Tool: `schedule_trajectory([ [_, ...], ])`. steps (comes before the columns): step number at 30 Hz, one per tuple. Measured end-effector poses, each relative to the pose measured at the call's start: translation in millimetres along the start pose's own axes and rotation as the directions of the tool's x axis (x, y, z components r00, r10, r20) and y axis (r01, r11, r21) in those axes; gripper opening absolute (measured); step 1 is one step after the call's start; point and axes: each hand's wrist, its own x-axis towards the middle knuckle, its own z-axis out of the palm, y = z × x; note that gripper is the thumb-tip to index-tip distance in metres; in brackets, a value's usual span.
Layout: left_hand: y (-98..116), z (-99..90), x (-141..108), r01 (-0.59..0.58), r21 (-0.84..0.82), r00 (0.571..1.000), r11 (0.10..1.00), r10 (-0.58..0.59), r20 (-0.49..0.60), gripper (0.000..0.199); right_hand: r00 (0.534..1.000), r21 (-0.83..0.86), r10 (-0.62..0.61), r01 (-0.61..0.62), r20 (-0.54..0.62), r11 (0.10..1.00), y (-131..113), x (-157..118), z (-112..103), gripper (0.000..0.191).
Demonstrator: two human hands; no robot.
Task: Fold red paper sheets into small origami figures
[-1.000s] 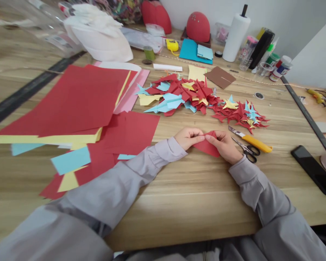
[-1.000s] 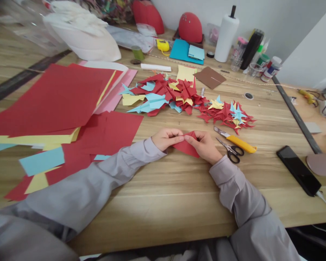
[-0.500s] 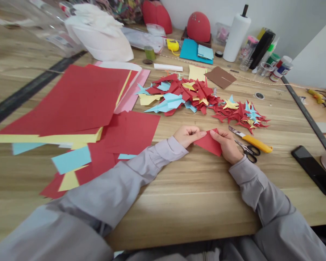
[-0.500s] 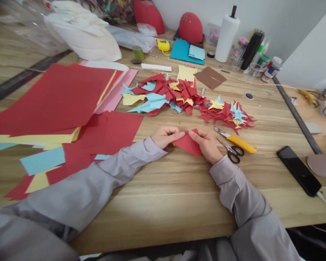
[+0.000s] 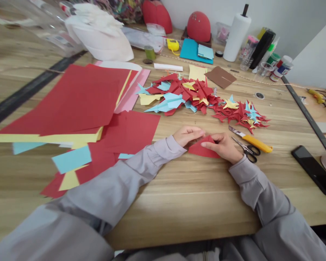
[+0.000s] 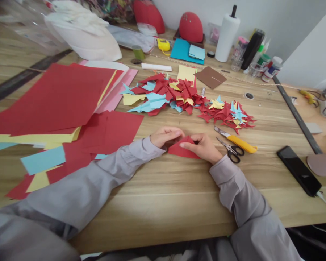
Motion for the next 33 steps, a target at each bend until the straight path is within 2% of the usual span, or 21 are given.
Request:
schedule_trajectory([
  [3,-2,2.6,0,-0.036,0.090,0.999,0.995,0.033,0.030,0.038,0.999,-0.137,-0.052,0.052,0.002,0.989,2,1,2,0.046],
  [9,-4,6.2,1,-0.073,0.203,0.996,0.976,0.063,0.056,0.032,0.997,-0.226,-0.076,0.081,0.029,0.971,11,3,6,0.040],
  [16,-4,5.0,2,-0.121,0.109,0.990,0.987,0.111,0.091,0.036,0.993,-0.256,-0.115,0.120,0.032,0.959,12,3,6,0.040],
  [22,0,6.2,2,-0.123,0.045,0.992,0.991,0.121,0.043,0.035,0.994,-0.201,-0.107,0.106,0.007,0.974,8,3,7,0.042],
  [30,-4,4.6,3,-0.077,0.013,0.994,0.997,0.077,-0.081,0.030,0.992,-0.151,-0.125,0.126,0.018,0.980,5,2,6,0.047],
  [33,-5,3.4,4,-0.068,0.021,0.993,0.997,0.069,-0.092,0.029,0.991,-0.132,-0.131,0.134,0.037,0.982,5,2,6,0.049],
])
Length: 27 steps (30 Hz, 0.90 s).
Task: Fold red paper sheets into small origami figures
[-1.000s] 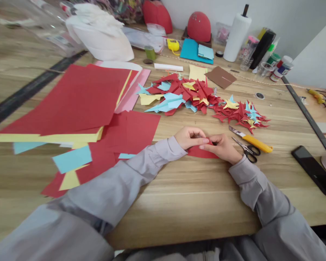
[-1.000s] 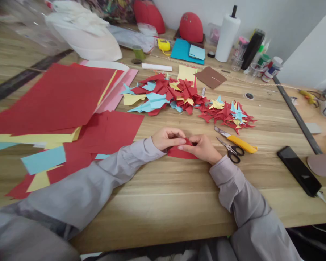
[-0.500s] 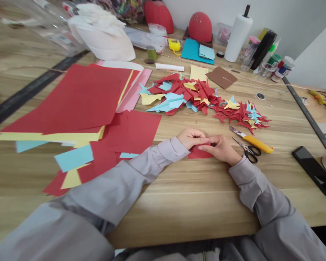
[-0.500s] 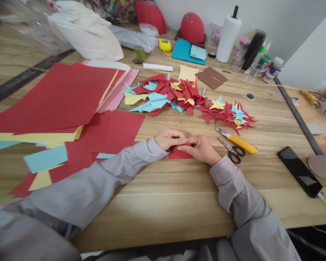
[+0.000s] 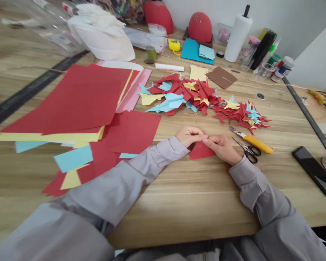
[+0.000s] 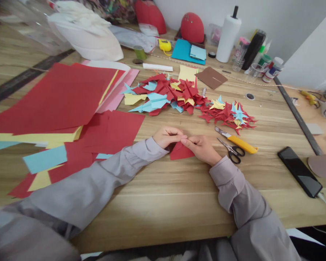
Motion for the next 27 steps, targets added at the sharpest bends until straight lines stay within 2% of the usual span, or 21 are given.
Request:
schedule_trajectory([
  [12,4.8,-0.5,-0.6,-0.022,0.040,0.998,0.999,0.024,-0.061,0.028,1.000,-0.039,0.024,-0.024,0.002,0.999,-0.1,-1.5,-2.1,0.044],
  [18,0.4,-1.3,-0.5,-0.065,0.104,0.998,0.992,0.064,0.011,0.026,1.000,-0.072,0.012,-0.011,0.012,0.997,3.3,-1.2,-1.8,0.042],
  [23,-2.7,-0.8,-2.5,-0.084,0.183,0.996,0.980,0.082,0.019,0.025,1.000,-0.145,-0.009,0.009,-0.001,0.989,5.6,-0.8,-0.9,0.044],
  [27,-1.5,0.0,-2.3,-0.112,0.200,0.994,0.973,0.111,0.017,0.030,1.000,-0.139,-0.015,0.015,-0.003,0.990,5.3,-0.4,0.3,0.043],
])
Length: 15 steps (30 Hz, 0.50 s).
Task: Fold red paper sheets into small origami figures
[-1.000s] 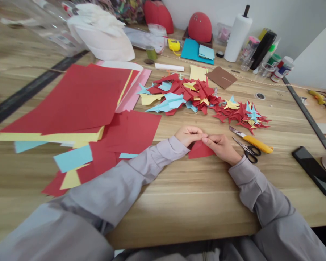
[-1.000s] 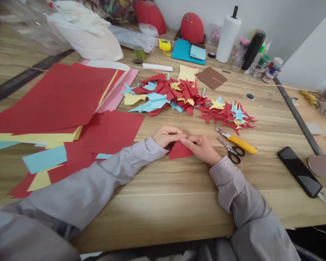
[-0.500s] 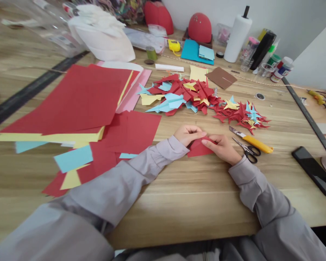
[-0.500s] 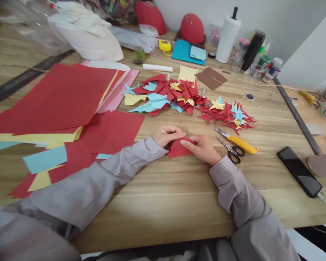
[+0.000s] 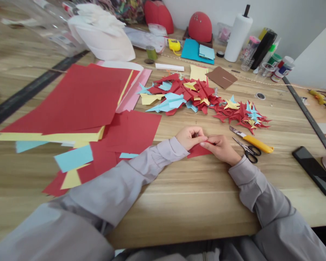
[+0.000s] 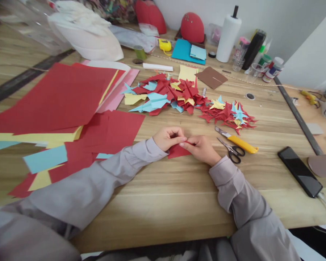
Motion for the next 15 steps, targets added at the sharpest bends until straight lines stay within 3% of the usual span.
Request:
schedule_trajectory([
  [6,0.5,-0.2,3.7,0.018,-0.146,0.991,0.989,-0.037,-0.126,0.034,0.993,0.132,0.096,-0.086,-0.071,0.988,-5.6,0.6,-1.7,0.047],
  [11,1.6,0.9,3.7,0.072,-0.241,0.984,0.968,-0.109,-0.143,0.037,0.979,0.229,0.178,-0.152,-0.100,0.962,-6.0,0.6,-3.6,0.050],
  [15,3.7,1.8,3.4,0.071,-0.243,0.981,0.968,-0.111,-0.156,0.039,0.978,0.253,0.175,-0.143,-0.111,0.957,-4.8,1.0,-4.2,0.048],
])
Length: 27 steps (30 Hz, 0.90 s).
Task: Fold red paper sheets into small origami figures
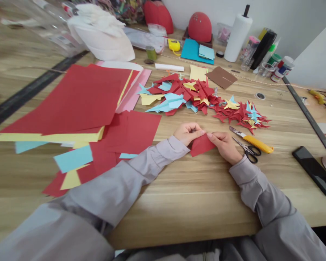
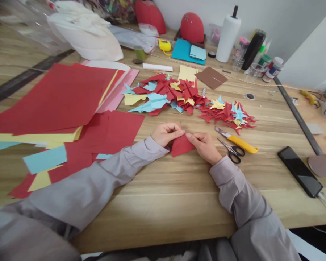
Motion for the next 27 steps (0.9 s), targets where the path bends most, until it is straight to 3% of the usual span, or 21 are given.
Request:
schedule_trajectory([
  [16,1.5,-1.2,0.2,0.050,-0.019,0.998,0.999,-0.050,-0.027,0.041,0.999,0.116,0.026,-0.022,-0.035,0.993,-1.6,-1.3,-1.3,0.048],
  [27,-3.7,-3.7,-1.6,0.030,-0.016,0.995,0.999,-0.028,0.097,0.037,0.999,0.088,0.052,-0.052,0.006,0.995,-4.6,-2.1,-0.2,0.049],
])
